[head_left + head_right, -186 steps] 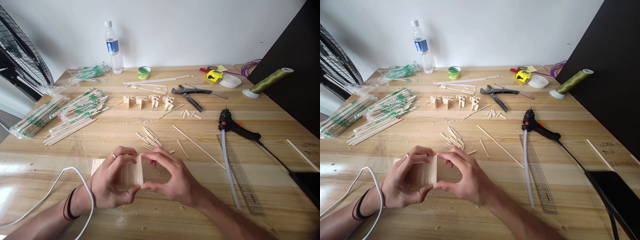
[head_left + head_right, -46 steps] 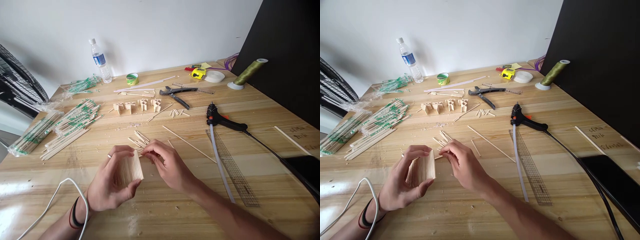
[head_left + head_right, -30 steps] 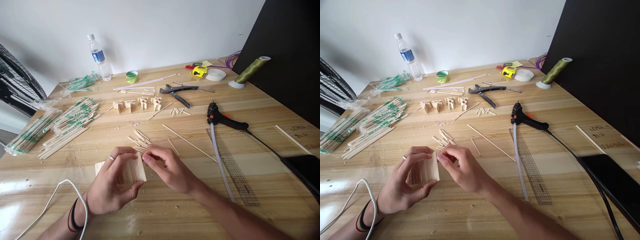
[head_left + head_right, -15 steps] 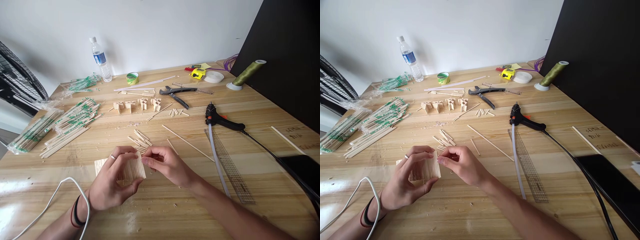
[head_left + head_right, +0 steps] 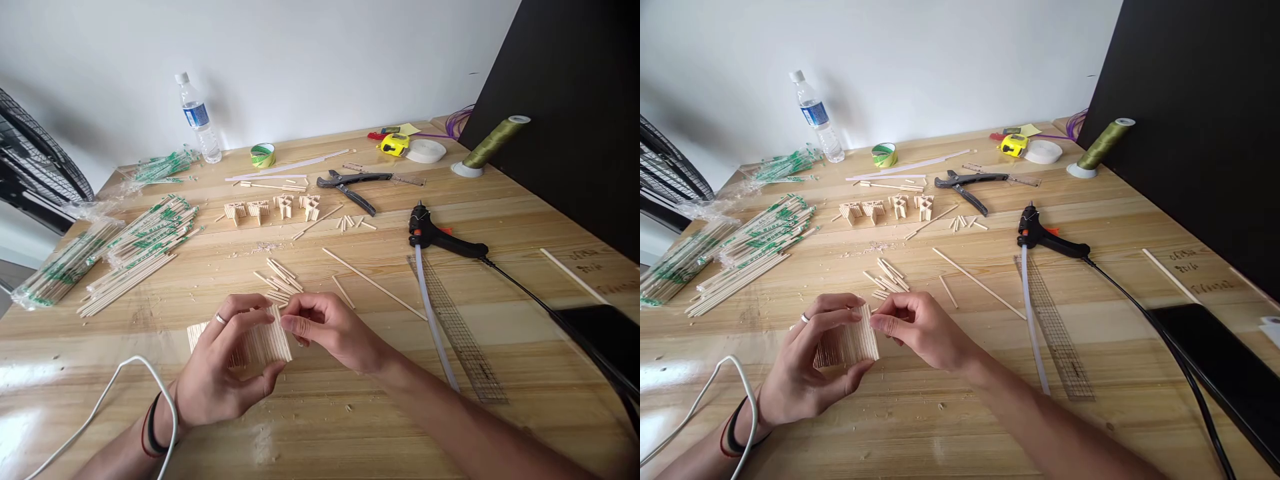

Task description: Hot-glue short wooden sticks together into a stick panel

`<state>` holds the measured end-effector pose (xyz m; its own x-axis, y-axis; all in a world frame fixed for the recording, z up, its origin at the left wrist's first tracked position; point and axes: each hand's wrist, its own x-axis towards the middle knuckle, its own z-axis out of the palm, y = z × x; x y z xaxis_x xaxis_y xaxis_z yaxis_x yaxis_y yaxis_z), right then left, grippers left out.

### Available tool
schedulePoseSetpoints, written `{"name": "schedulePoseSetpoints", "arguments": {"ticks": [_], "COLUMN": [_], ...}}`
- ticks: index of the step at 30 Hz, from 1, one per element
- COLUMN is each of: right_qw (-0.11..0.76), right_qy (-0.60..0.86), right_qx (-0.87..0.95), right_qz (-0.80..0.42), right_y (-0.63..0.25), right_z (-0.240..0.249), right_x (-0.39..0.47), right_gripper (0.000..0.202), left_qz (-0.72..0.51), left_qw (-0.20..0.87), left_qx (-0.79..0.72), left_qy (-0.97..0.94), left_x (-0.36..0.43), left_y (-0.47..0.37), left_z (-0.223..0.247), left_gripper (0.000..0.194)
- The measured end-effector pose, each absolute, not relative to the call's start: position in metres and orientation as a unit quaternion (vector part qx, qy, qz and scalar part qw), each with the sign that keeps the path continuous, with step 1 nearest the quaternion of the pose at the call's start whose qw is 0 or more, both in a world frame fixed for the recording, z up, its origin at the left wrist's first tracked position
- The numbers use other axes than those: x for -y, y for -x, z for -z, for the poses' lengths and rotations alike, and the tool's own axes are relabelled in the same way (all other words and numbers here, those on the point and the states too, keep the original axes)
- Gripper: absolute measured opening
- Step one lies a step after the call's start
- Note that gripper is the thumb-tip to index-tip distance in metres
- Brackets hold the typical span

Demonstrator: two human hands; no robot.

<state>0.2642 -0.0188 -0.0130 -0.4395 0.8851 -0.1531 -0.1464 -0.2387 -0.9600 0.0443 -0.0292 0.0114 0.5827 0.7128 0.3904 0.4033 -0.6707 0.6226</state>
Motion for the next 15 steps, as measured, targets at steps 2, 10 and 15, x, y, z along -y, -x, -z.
{"name": "schedulePoseSetpoints", "arguments": {"ticks": [2,10,15], "right_qw": [0.370,0.374,0.373], "right_qy": [0.368,0.363,0.357], "right_qx": [0.491,0.492,0.493], "right_qz": [-0.698,-0.698,-0.700], "right_y": [-0.2644,-0.2645,-0.2636], "right_z": [0.0134,0.0151,0.0144], "right_x": [0.0189,0.0178,0.0179], "right_gripper": [0.046,0.045,0.045], "left_qz": [-0.323,-0.328,-0.334], "left_qw": [0.239,0.237,0.228], "left_qx": [-0.324,-0.327,-0.324], "left_qy": [-0.856,-0.854,-0.855], "left_x": [0.0299,0.0287,0.0310], "left_y": [-0.0447,-0.0469,-0.0447], "left_z": [-0.0120,-0.0108,-0.0119], "left_gripper": [0.052,0.052,0.051]}}
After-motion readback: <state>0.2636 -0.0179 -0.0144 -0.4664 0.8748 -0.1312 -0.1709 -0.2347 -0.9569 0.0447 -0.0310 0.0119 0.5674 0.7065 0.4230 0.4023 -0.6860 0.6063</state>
